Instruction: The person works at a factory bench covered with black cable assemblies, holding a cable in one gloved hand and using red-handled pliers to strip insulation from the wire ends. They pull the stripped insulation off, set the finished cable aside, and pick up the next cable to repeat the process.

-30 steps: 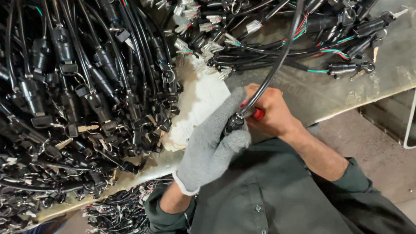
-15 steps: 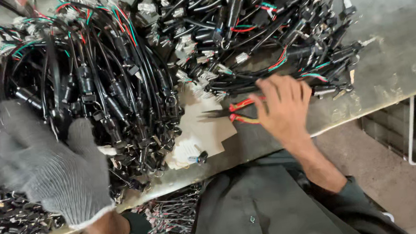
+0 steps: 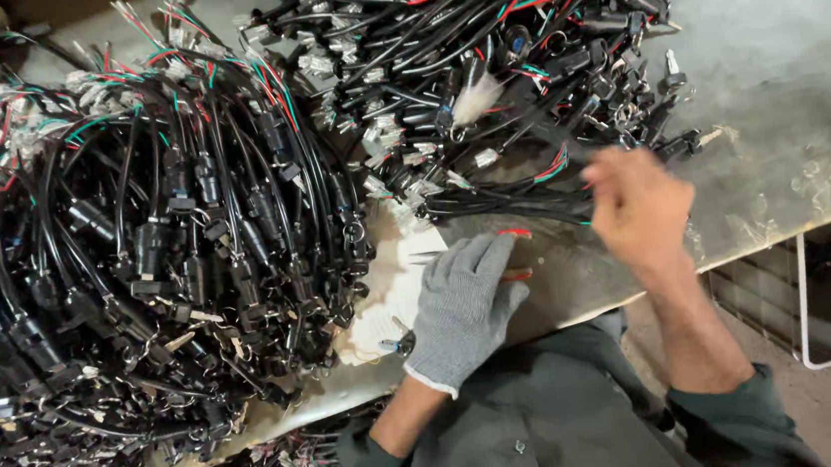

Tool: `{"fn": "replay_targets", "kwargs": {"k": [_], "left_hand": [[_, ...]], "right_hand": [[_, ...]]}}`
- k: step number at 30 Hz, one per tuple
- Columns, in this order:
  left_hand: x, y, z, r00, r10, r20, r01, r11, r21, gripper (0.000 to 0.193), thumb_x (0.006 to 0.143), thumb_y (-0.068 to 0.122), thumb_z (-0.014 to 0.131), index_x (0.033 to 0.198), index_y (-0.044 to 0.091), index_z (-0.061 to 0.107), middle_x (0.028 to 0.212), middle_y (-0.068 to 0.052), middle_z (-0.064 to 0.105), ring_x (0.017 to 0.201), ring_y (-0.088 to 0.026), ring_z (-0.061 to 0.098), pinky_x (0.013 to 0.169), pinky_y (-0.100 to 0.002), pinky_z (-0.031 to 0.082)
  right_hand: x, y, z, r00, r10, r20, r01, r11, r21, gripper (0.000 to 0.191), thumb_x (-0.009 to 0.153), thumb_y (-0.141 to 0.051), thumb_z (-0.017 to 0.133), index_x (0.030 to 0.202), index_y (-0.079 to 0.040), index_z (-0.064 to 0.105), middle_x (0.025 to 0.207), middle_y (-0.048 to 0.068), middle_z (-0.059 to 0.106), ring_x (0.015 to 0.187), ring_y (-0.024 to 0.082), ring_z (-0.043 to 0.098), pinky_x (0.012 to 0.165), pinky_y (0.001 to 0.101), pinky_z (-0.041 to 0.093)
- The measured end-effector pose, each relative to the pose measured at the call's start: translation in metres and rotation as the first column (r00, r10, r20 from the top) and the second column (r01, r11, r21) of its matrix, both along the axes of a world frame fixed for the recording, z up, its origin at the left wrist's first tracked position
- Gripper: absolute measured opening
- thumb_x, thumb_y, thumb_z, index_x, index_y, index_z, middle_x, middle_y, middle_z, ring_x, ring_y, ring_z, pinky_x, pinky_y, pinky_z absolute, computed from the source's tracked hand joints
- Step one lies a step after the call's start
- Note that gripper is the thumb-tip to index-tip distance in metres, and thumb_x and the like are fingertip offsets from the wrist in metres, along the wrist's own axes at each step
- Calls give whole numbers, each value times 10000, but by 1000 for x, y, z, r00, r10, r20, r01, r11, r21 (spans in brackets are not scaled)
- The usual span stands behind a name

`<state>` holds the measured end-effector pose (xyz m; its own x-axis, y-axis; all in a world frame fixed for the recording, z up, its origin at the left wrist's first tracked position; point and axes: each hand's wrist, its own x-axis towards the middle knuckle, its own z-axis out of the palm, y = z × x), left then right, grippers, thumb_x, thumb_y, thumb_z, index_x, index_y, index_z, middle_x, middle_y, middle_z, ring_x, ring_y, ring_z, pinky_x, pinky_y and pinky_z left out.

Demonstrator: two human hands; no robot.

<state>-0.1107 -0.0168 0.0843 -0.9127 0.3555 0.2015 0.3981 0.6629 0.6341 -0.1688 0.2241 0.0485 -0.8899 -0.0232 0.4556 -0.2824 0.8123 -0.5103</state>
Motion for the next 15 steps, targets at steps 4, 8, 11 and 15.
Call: {"fn": "replay_targets", "kwargs": {"k": [4, 8, 11, 15], "left_hand": [[-8, 6, 13, 999, -25, -44, 32, 987, 159, 627, 907, 290, 742, 1442, 54, 515, 1370, -149, 586, 1302, -375, 536, 1107, -505, 410], [-19, 10, 17, 996, -46, -77, 76, 883, 464, 533, 962, 293, 639, 1407, 47, 483, 1370, -146, 557, 1272, -366, 537, 1121, -472, 418], [-16, 2, 15, 900, -124, 417, -123, 847, 517, 362, 1004, 257, 651, 1316, 78, 612, 1212, -102, 692, 1123, -306, 680, 1002, -396, 540], [-8, -14, 10, 877, -117, 467, -176, 825, 537, 277, 1002, 201, 620, 1234, 56, 662, 1178, -159, 655, 1037, -370, 597, 923, -413, 508]], "right_hand": [[9, -21, 37, 993, 63, 96, 48, 533, -845, 219, 1202, -270, 554, 1202, -51, 562, 784, 22, 552, 584, 69, 466, 548, 284, 379], [23, -71, 53, 897, 442, -23, -27, 3, -1000, 291, 1161, -311, 480, 1185, -25, 527, 682, 10, 444, 573, 93, 387, 525, 295, 321], [27, -85, 62, 865, 451, -219, -122, -235, -964, 302, 1185, -304, 449, 1208, -19, 546, 680, 8, 413, 591, 109, 375, 566, 302, 329], [41, -90, 64, 869, 442, -223, -182, -133, -974, 301, 1176, -304, 429, 1204, -32, 553, 705, 15, 386, 629, 115, 349, 629, 330, 326]]}}
